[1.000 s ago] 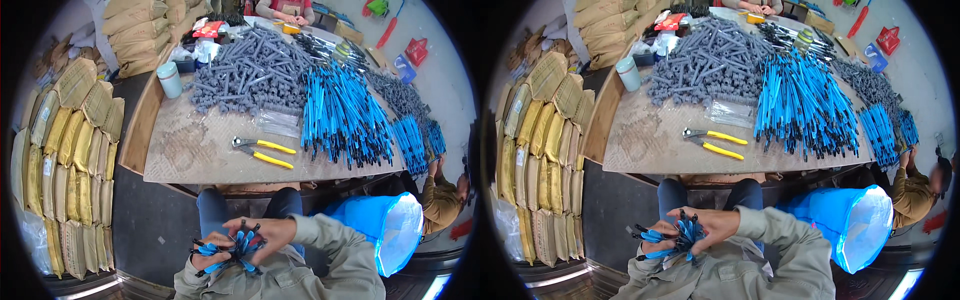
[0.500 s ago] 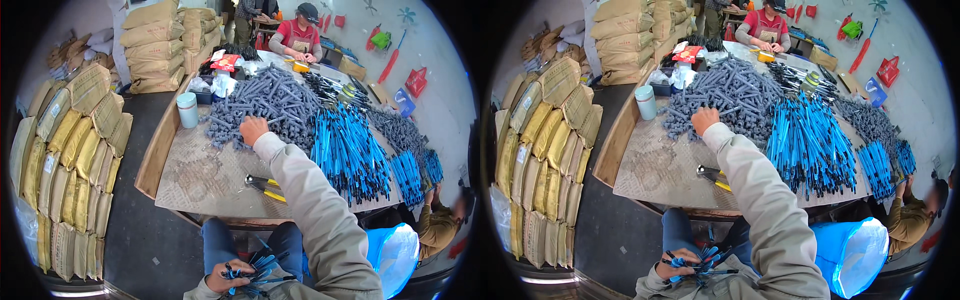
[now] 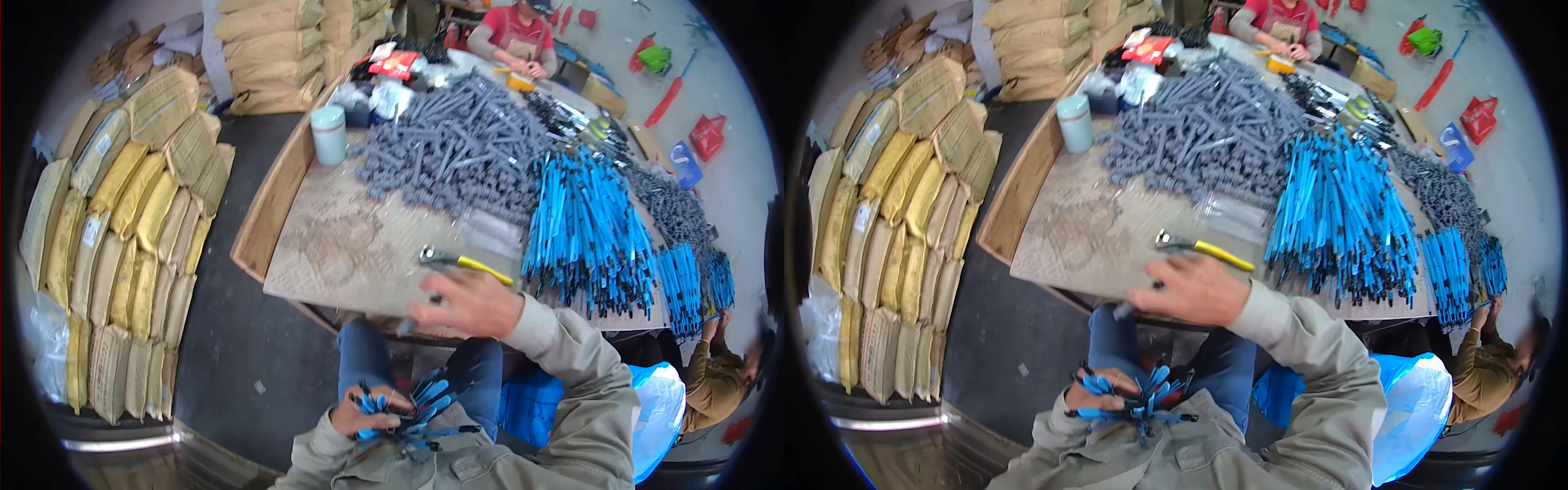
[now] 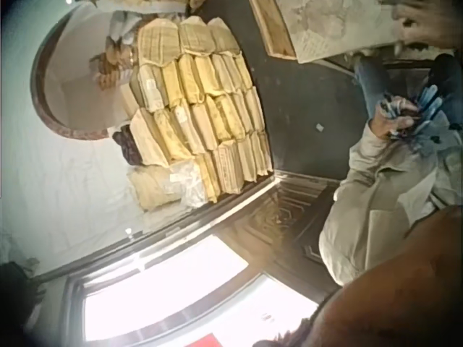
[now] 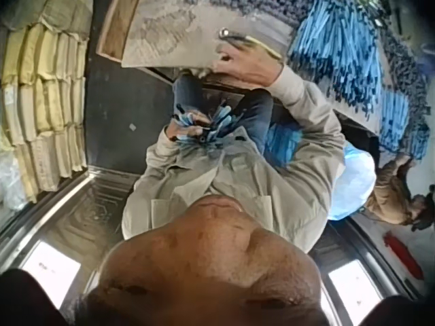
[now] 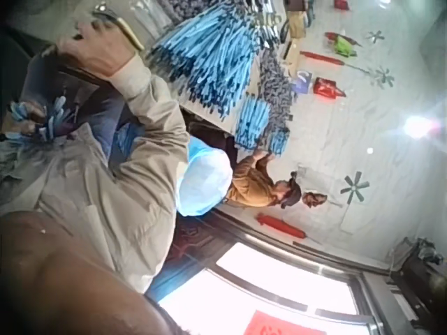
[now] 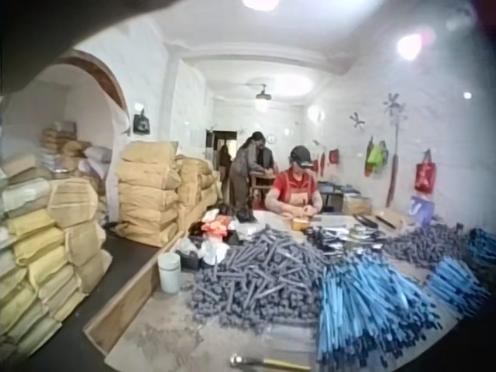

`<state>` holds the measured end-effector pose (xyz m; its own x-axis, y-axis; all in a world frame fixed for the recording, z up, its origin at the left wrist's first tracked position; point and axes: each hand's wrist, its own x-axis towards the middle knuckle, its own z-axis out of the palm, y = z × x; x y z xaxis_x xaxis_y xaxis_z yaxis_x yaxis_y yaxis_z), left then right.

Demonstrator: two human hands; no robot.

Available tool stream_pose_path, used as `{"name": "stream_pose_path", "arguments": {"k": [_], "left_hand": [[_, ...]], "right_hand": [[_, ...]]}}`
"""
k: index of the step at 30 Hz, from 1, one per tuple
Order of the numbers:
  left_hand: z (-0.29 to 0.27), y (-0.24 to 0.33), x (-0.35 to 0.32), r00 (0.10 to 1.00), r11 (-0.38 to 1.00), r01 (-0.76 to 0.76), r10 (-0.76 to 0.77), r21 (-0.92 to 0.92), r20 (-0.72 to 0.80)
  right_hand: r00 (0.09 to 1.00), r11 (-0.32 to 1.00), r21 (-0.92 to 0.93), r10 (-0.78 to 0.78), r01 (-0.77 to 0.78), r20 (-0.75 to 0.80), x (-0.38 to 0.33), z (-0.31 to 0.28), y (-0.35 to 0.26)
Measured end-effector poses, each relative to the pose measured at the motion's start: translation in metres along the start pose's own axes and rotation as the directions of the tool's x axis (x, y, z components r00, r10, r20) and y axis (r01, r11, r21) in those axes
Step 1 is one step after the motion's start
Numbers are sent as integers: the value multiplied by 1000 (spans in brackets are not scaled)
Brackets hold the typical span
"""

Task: The person tightens an umbrella hub assembly using pliers, then gathers umbrella ribs from the table, threads a wire through their ends, and fits them into a plastic umbrella hub.

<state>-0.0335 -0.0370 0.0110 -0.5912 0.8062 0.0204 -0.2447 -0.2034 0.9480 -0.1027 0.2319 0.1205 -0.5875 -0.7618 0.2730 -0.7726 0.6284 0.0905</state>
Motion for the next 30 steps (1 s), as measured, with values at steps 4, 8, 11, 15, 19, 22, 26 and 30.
{"name": "stream_pose_path", "arguments": {"k": [4,8,11,15,19,22,26,30], "left_hand": [[2,18,13,995,997,76,-74,-20,71],[11,19,14,984,981,180,-180,-70,13],[16,18,15,986,982,163,-165,-93,-14],[15,1,8,994,995,104,-104,-7,-39],[10,-12,2,998,998,52,-53,-38,-39],[22,9,8,992,996,85,-87,-28,-92],[32,7,6,986,999,48,-48,-4,-158],[37,3,0,981,996,1,17,93,-194]], "right_hand": [[993,972,208,-93,108,-79,-24,13,-34],[965,908,351,-160,227,-210,-30,22,-44],[948,880,383,-190,280,-257,-29,23,-47],[933,752,558,-226,350,-280,-31,32,-54],[978,452,871,-164,193,-132,-35,34,-57],[1000,91,995,-10,-28,29,-50,44,-71],[922,-496,867,313,-44,227,-65,68,-88],[769,-644,739,569,197,292,-79,82,-131]]}}
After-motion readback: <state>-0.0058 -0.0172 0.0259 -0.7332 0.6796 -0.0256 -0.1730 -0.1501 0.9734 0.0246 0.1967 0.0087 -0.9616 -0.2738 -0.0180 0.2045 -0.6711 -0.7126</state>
